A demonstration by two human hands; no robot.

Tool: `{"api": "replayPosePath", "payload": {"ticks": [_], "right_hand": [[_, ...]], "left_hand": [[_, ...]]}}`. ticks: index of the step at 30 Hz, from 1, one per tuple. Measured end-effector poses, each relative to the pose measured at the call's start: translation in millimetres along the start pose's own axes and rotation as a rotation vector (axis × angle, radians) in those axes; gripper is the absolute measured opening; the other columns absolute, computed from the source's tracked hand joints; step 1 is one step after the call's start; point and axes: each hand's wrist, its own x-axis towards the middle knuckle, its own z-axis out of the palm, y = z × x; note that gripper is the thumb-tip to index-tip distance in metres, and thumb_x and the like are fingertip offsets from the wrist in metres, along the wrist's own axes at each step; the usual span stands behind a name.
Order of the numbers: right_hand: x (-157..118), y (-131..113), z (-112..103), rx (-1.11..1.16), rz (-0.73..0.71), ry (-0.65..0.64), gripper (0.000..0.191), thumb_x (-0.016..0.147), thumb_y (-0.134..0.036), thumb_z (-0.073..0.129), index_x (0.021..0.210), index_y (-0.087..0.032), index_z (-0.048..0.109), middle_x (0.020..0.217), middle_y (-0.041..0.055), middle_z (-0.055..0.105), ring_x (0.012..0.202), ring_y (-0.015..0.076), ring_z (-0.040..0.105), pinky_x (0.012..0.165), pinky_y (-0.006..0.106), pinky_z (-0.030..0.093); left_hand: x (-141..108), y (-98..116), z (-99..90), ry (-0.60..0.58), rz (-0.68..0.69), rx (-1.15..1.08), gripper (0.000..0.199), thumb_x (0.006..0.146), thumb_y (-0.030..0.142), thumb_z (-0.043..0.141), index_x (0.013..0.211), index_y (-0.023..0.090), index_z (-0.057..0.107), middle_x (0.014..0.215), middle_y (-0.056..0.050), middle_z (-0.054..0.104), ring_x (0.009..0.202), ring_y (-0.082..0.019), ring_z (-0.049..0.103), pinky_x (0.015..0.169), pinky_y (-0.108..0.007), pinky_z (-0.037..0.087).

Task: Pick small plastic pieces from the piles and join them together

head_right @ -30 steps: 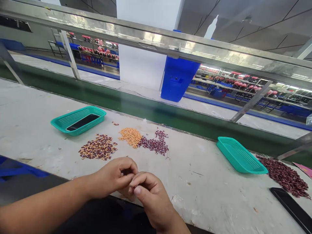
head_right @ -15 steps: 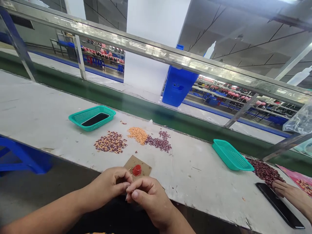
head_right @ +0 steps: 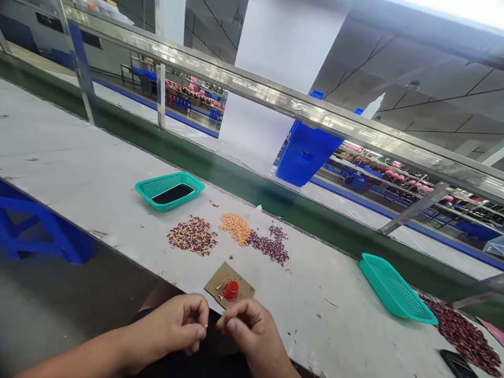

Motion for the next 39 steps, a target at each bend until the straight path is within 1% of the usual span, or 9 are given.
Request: {"api": "replayPosePath", "payload": {"ticks": [2, 4, 6, 9, 14, 18, 23, 26, 39], "right_hand": [[11, -6, -11, -0.302, -0.056, 0.159, 0.010, 0.079, -0.030, 0.063, 0.076, -0.020, 0.063, 0.079, 0.0046, 0.066, 0.077, 0.0202, 0.060, 0.072, 0.032, 0.045], [22, -7, -19, -0.550, -0.120, 0.209, 0.007, 0.079, -0.023, 0.060, 0.074, -0.020, 0.063, 0.082, 0.0056, 0.064, 0.082, 0.0221, 0.058, 0.076, 0.034, 0.043], [32, -5, -23, -0.721, -0.169, 0.216, 0.007, 0.078, -0.017, 0.058, 0.073, -0.020, 0.062, 0.086, 0.0064, 0.063, 0.086, 0.0233, 0.057, 0.080, 0.036, 0.042], [39, 0, -23, -0.872, -0.177, 0.197, 0.010, 0.077, -0.012, 0.059, 0.074, -0.020, 0.063, 0.089, 0.0062, 0.063, 0.090, 0.0238, 0.055, 0.082, 0.037, 0.040], [39, -3, -20, -0.969, -0.173, 0.129, 0.013, 0.077, -0.009, 0.059, 0.074, -0.021, 0.063, 0.087, 0.0049, 0.063, 0.089, 0.0234, 0.054, 0.081, 0.038, 0.039], [37, -8, -18, -0.940, -0.188, 0.093, 0.013, 0.077, -0.009, 0.060, 0.074, -0.021, 0.062, 0.085, 0.0038, 0.062, 0.088, 0.0227, 0.054, 0.081, 0.038, 0.038], [30, -7, -10, -0.598, -0.254, 0.102, 0.011, 0.081, -0.016, 0.057, 0.072, -0.022, 0.058, 0.079, 0.0013, 0.059, 0.080, 0.0181, 0.054, 0.072, 0.031, 0.043], [27, -3, -5, -0.470, -0.305, 0.116, 0.010, 0.081, -0.017, 0.056, 0.073, -0.023, 0.058, 0.077, 0.0003, 0.057, 0.075, 0.0168, 0.055, 0.068, 0.029, 0.044], [28, 0, 4, -0.403, -0.358, 0.118, 0.007, 0.081, -0.019, 0.057, 0.075, -0.023, 0.060, 0.075, 0.0007, 0.056, 0.073, 0.0162, 0.056, 0.066, 0.027, 0.045]], "left_hand": [[3, 2, -2.3, 0.053, 0.018, -0.110, 0.011, 0.065, 0.019, 0.057, 0.072, 0.018, 0.049, 0.057, 0.008, 0.053, 0.054, -0.010, 0.053, 0.055, -0.023, 0.041], [6, 4, -4.2, 0.092, 0.037, -0.167, 0.012, 0.066, 0.020, 0.059, 0.073, 0.018, 0.049, 0.060, 0.008, 0.052, 0.056, -0.009, 0.052, 0.057, -0.023, 0.041], [8, 4, -5.2, 0.115, 0.043, -0.200, 0.013, 0.067, 0.021, 0.060, 0.073, 0.017, 0.049, 0.062, 0.007, 0.053, 0.057, -0.009, 0.053, 0.057, -0.023, 0.041], [12, 1, -5.5, 0.131, 0.046, -0.232, 0.014, 0.069, 0.022, 0.061, 0.075, 0.017, 0.049, 0.063, 0.007, 0.054, 0.058, -0.009, 0.053, 0.057, -0.023, 0.042], [20, -4, -5.7, 0.112, 0.030, -0.261, 0.013, 0.070, 0.021, 0.062, 0.075, 0.016, 0.050, 0.062, 0.006, 0.055, 0.058, -0.009, 0.054, 0.058, -0.023, 0.042], [25, -3, -5.4, 0.089, 0.015, -0.276, 0.014, 0.069, 0.021, 0.062, 0.075, 0.016, 0.050, 0.061, 0.006, 0.057, 0.057, -0.009, 0.053, 0.058, -0.023, 0.042], [29, -3, -2.0, 0.081, 0.011, -0.310, 0.016, 0.067, 0.022, 0.064, 0.072, 0.016, 0.050, 0.060, 0.006, 0.056, 0.055, -0.008, 0.052, 0.057, -0.022, 0.041], [30, -2, -0.1, 0.089, 0.009, -0.321, 0.017, 0.066, 0.023, 0.064, 0.072, 0.016, 0.050, 0.059, 0.006, 0.056, 0.055, -0.008, 0.052, 0.057, -0.023, 0.040], [30, -5, 1.8, 0.062, 0.034, -0.343, 0.024, 0.066, 0.029, 0.070, 0.072, 0.016, 0.050, 0.059, 0.005, 0.056, 0.056, -0.009, 0.052, 0.056, -0.023, 0.039]]}}
